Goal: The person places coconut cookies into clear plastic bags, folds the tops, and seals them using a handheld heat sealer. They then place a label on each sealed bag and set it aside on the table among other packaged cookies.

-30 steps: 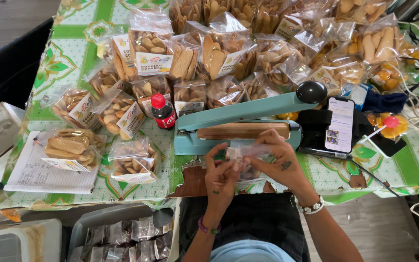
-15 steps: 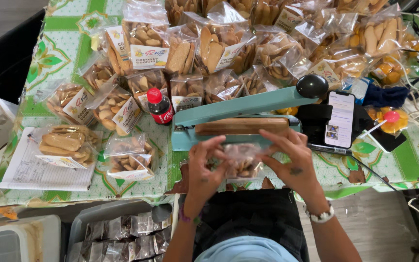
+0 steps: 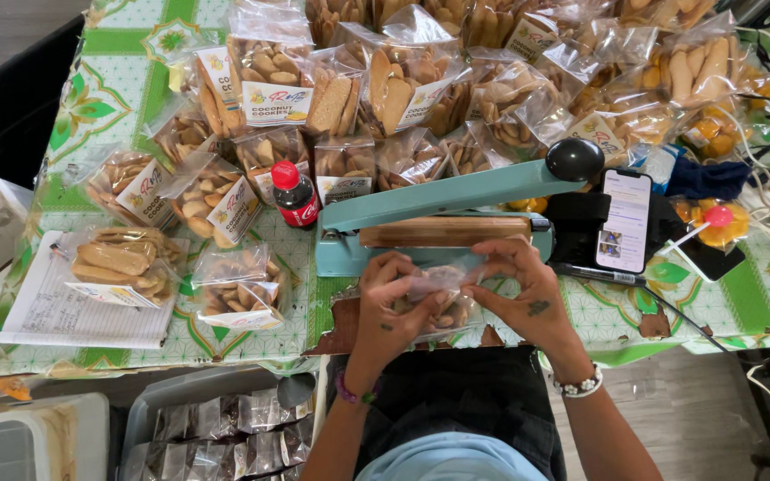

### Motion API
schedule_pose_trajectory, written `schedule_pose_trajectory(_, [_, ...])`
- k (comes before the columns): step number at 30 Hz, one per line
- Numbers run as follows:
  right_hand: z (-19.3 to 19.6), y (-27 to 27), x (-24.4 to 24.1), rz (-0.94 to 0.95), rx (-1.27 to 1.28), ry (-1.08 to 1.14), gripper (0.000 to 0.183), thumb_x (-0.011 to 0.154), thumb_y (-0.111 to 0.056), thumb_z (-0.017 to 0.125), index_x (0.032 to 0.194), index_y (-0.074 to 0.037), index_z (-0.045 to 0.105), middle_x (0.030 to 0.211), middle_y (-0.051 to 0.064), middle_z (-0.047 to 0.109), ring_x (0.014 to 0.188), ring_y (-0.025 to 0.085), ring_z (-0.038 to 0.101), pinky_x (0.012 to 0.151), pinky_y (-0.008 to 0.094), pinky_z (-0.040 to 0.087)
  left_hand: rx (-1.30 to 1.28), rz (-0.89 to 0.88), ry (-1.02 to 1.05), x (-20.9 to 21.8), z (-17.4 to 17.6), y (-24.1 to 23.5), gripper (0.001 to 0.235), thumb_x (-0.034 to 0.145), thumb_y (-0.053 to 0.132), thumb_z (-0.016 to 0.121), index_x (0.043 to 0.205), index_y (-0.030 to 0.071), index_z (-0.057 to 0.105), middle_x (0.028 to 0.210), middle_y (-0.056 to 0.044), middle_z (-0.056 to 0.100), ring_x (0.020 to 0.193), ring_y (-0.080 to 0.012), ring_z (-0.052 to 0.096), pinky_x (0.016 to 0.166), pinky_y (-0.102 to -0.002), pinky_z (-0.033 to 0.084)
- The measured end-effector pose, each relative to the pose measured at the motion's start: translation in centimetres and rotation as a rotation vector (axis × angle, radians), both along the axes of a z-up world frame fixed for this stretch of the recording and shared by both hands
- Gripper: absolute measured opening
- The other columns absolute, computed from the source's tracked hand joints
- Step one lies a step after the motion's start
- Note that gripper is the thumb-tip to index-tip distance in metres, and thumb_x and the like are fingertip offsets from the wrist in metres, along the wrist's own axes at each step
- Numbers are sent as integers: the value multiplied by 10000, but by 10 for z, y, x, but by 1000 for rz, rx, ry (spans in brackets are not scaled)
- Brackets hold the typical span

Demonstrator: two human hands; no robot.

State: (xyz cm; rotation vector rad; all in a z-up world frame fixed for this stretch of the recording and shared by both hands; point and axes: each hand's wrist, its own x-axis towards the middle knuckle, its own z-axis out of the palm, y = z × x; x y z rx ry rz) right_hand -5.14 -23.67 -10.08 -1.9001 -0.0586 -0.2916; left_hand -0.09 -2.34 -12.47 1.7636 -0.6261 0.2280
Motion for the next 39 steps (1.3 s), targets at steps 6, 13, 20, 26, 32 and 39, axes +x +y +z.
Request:
schedule_pose_trajectory(6, [-27, 25, -23, -76, 293, -78, 301, 867, -60, 787, 1151, -13, 700, 1438, 126, 556, 1260, 196, 598, 1071, 373, 513, -171, 3, -40, -10, -9, -11, 55, 913, 125, 774, 963, 111, 756, 1095, -56, 769, 1323, -257, 639, 1126, -432, 388])
schedule_pose_trajectory(13, [-50, 52, -28, -115, 499, -91, 145, 956, -123, 696, 1014, -2, 751, 1615, 135, 378, 1467, 203, 412, 1125, 379, 426, -135, -13, -82, -17, 1, -13, 180, 837, 153, 810, 984, 76, 740, 1079, -86, 756, 1295, -264, 635, 1149, -453, 328])
schedule_pose_trajectory(20, [-44, 40, -30, -2, 588, -49, 185, 989, -133, 702, 1127, -10, 688, 1673, 135, 363, 1422, 245, 444, 1122, 393, 430, -74, 10, -69, -15, -1, -10, 139, 847, 169, 830, 941, 91, 765, 1057, -68, 772, 1296, -249, 659, 1166, -458, 335])
schedule_pose_trajectory(26, [-33, 14, -17, 28, 179, -210, 812, 808, -66, 828, 1496, -47, 398, 1433, 110, 475, 1327, 171, 501, 1179, 379, 378, -45, -58, -120, -10, -6, -3, 132, 833, 181, 820, 913, 93, 761, 989, -60, 774, 1271, -262, 650, 1058, -427, 340])
schedule_pose_trajectory(32, [-6, 0, -7, -9, 92, -125, 767, 776, 14, 836, 1450, -23, 473, 1057, 70, 633, 1021, 181, 650, 993, 359, 511, -65, 41, -76, -6, -9, -1, 142, 844, 228, 835, 891, 117, 760, 990, -34, 776, 1261, -234, 645, 1081, -424, 324])
schedule_pose_trajectory(39, [3, 12, -1, 103, -13, -104, 820, 795, 40, 803, 1515, -44, 418, 1036, 64, 662, 1035, 172, 677, 977, 347, 512, -86, -3, -96, -6, -4, -1, 227, 838, 200, 838, 1022, 116, 735, 1112, -52, 746, 1276, -242, 632, 1111, -400, 336])
